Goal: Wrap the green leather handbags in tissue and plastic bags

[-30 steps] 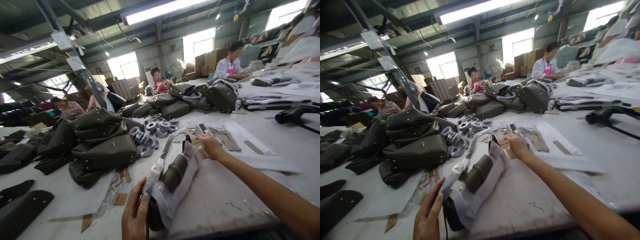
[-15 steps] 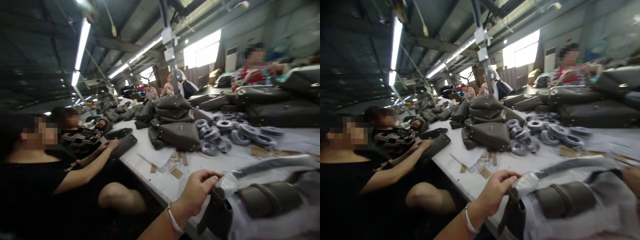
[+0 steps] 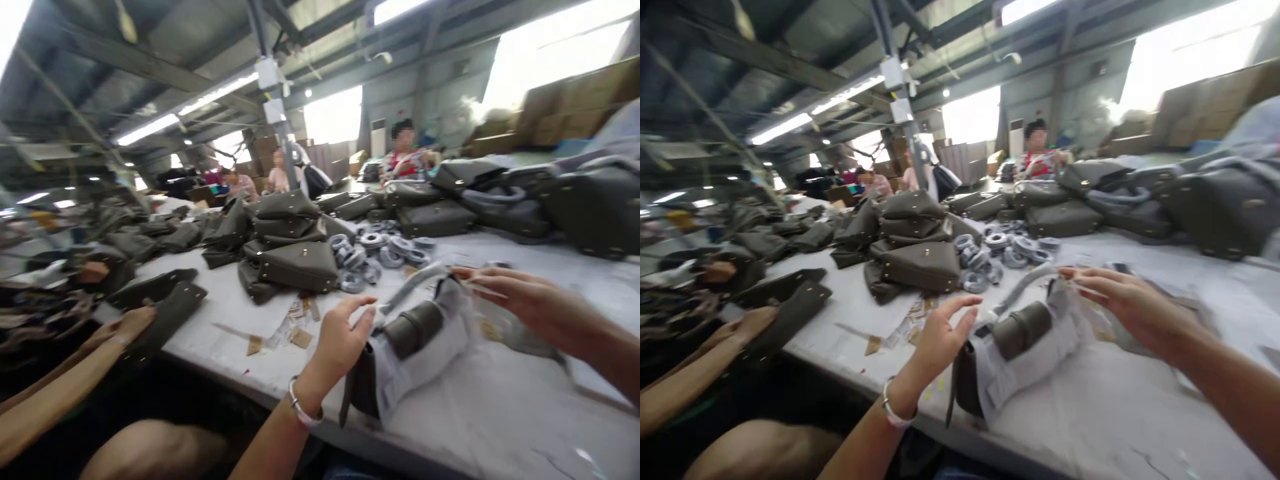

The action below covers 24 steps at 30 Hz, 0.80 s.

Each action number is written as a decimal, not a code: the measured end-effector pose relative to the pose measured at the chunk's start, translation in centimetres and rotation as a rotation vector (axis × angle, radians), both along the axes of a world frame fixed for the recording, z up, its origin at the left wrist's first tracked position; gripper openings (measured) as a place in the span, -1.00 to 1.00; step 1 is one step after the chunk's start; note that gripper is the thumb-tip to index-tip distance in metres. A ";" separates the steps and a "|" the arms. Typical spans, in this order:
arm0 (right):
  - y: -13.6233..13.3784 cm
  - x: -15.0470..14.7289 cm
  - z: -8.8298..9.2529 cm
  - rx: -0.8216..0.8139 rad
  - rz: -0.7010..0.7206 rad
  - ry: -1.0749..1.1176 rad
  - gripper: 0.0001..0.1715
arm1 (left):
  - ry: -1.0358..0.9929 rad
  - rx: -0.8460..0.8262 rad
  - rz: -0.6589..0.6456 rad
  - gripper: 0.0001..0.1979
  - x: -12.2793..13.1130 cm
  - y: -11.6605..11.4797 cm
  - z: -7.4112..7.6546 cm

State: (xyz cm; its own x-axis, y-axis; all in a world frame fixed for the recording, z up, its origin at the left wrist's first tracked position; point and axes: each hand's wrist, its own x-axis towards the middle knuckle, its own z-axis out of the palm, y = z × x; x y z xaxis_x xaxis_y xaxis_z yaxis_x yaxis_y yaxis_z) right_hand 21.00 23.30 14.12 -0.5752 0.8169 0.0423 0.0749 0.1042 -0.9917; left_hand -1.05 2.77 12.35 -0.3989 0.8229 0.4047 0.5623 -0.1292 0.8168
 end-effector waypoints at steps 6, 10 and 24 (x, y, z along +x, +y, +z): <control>-5.0 0.1 2.9 -0.134 0.130 0.241 -0.79 | 0.034 0.112 -0.176 -0.74 2.8 0.7 2.9; -7.5 -0.6 3.7 -0.171 0.161 0.304 -0.81 | -0.045 0.106 -0.269 -0.69 5.3 1.1 4.1; -9.3 -0.6 0.3 -0.311 0.248 0.323 -0.72 | -0.715 -0.214 -0.585 -0.60 5.0 3.1 1.5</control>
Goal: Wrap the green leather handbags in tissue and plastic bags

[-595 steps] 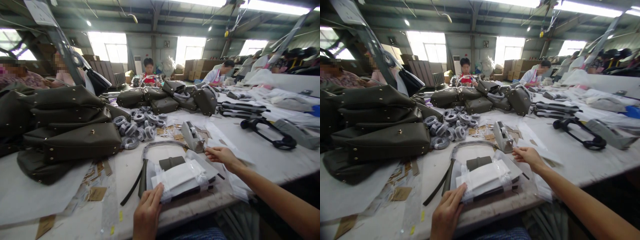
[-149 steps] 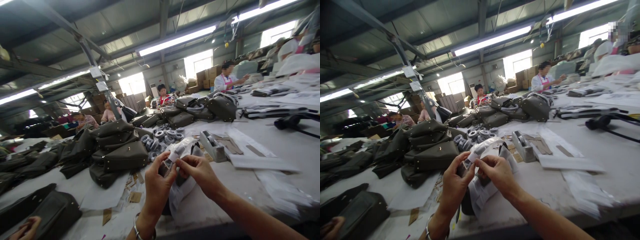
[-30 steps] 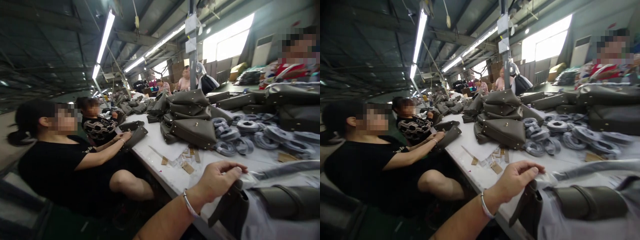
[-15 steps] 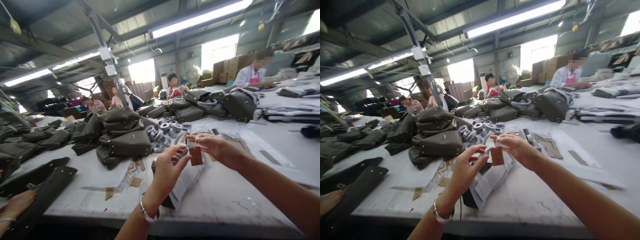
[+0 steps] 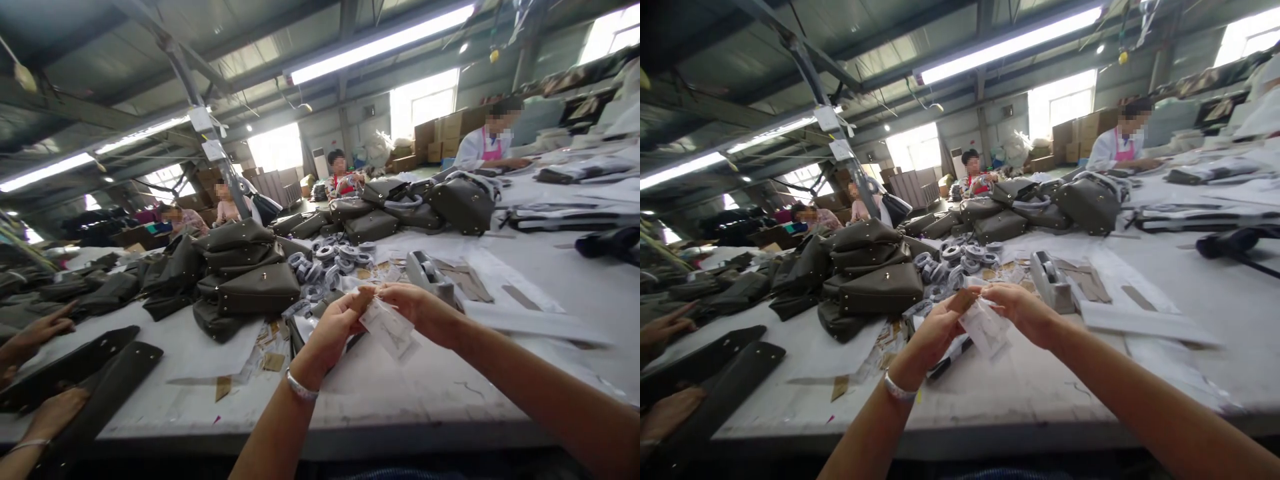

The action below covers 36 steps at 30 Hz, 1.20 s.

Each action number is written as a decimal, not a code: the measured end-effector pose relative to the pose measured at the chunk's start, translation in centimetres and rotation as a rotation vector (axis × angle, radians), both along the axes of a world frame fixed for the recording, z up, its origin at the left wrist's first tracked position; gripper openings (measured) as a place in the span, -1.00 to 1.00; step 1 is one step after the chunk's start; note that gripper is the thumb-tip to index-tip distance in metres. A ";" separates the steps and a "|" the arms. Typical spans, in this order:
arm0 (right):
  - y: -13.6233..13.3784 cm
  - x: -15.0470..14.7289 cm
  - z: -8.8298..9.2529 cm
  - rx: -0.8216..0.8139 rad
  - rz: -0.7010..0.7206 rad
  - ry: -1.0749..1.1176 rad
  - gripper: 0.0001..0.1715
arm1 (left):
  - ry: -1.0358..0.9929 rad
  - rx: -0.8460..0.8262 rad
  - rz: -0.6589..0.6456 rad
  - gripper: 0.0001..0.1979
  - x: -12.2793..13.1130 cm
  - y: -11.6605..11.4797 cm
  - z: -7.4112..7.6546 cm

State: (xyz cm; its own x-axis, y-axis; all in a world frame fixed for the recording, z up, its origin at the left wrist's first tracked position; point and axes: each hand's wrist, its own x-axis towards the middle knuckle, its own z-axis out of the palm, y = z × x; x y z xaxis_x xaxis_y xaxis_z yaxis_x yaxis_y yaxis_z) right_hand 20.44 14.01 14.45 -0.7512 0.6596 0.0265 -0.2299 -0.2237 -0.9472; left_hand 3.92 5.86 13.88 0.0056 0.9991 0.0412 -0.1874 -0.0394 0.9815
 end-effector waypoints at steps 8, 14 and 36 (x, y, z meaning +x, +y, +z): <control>-1.3 -0.7 -2.1 -0.098 -0.119 0.149 -0.83 | 0.143 0.082 0.354 -0.68 -0.2 0.0 -2.7; -2.0 -1.5 -2.9 -0.080 -0.252 0.106 -0.79 | 0.446 0.259 0.391 -0.73 0.9 -1.4 -1.8; -2.1 -0.6 -8.1 0.296 -0.054 -0.100 -0.40 | -0.103 -0.039 0.136 -0.59 -1.0 -0.8 -1.6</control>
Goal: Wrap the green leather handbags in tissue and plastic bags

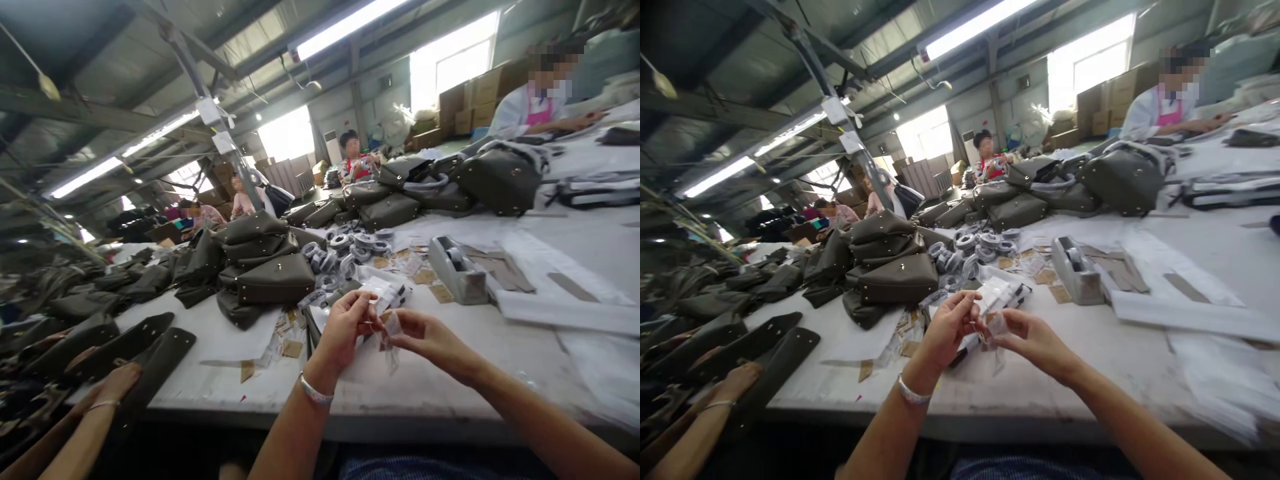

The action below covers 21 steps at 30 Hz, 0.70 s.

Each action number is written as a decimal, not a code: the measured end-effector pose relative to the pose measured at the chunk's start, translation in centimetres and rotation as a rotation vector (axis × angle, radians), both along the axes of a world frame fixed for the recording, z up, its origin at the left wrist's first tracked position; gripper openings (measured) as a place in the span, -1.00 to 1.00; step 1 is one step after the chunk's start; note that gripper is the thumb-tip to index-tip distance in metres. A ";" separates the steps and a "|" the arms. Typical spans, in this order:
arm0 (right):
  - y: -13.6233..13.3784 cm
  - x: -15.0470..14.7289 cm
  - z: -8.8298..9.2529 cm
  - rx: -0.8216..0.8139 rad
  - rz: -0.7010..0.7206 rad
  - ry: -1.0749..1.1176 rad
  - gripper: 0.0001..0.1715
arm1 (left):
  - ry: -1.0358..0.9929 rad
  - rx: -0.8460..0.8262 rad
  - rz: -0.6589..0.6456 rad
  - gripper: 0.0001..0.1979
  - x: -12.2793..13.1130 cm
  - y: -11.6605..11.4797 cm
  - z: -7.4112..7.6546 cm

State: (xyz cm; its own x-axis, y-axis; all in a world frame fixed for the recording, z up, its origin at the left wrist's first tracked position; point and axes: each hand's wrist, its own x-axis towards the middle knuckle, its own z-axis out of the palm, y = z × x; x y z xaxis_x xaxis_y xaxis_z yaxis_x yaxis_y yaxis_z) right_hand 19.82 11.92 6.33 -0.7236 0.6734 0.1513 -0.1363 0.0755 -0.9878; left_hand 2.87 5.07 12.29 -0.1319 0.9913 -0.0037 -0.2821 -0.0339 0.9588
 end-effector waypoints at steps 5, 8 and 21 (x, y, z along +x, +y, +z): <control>0.3 0.6 0.2 -0.004 -0.028 -0.035 -0.48 | 0.048 -0.002 0.008 -0.62 -0.9 -0.1 0.6; 0.7 1.2 -0.1 0.014 -0.072 -0.083 -0.42 | 0.099 -0.025 -0.018 -0.61 -1.7 -0.4 1.2; -0.1 2.3 -1.9 0.867 -0.693 -0.004 -0.79 | -0.231 -0.100 -0.052 -0.65 -2.2 -1.3 2.1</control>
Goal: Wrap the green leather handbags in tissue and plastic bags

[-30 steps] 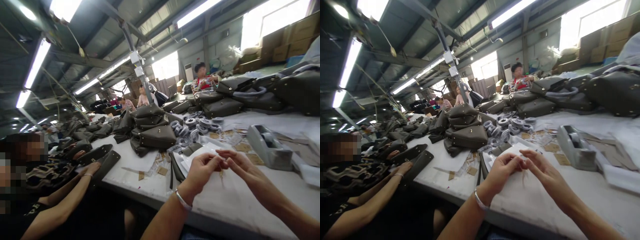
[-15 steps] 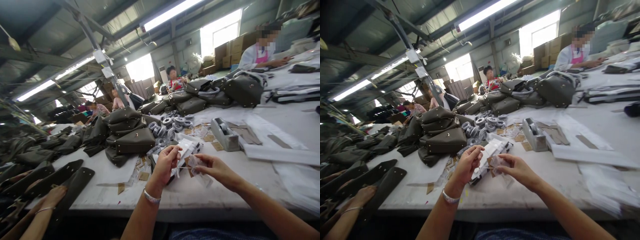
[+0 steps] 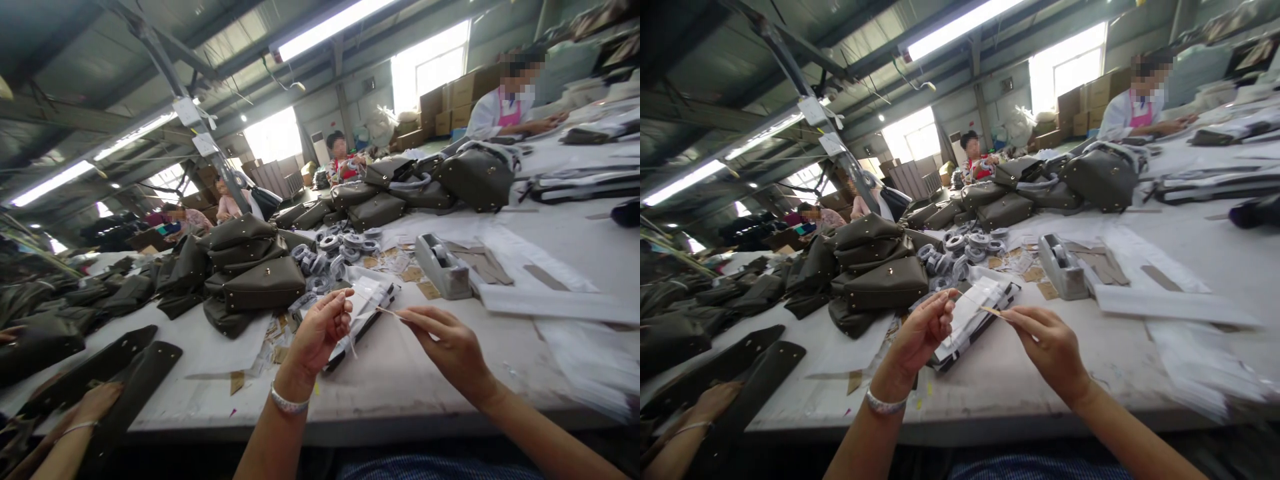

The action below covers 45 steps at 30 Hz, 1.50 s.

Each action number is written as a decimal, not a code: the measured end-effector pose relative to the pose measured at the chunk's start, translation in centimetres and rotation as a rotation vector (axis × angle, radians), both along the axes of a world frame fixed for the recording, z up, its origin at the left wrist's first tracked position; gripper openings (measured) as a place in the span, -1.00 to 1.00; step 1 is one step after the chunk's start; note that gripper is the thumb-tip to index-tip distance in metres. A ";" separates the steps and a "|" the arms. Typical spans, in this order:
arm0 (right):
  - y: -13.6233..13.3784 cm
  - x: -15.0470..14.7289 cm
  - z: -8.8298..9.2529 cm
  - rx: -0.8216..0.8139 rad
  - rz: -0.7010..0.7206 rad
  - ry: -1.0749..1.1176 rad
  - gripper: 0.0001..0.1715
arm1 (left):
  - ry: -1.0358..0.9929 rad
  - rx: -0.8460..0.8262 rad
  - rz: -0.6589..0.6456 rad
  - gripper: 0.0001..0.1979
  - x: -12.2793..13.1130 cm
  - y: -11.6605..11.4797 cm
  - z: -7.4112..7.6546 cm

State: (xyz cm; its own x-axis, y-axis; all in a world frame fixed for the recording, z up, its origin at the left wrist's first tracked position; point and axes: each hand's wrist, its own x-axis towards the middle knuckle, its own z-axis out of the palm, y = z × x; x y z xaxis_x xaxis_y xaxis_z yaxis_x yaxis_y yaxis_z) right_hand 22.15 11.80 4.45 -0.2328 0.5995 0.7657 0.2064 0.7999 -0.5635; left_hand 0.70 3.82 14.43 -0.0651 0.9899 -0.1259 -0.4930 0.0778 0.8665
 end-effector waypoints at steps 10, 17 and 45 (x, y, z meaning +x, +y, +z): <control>-2.9 0.0 0.3 0.118 -0.014 0.044 -0.62 | -0.034 0.005 -0.096 -0.62 1.2 -0.7 0.5; -3.9 0.4 0.7 -0.270 -0.024 0.178 -0.69 | 0.040 0.041 -0.074 -0.67 1.3 -1.1 0.3; -5.8 -0.6 -1.1 -1.641 0.577 0.495 -0.58 | 0.122 0.046 -0.197 -0.86 2.8 -1.4 1.4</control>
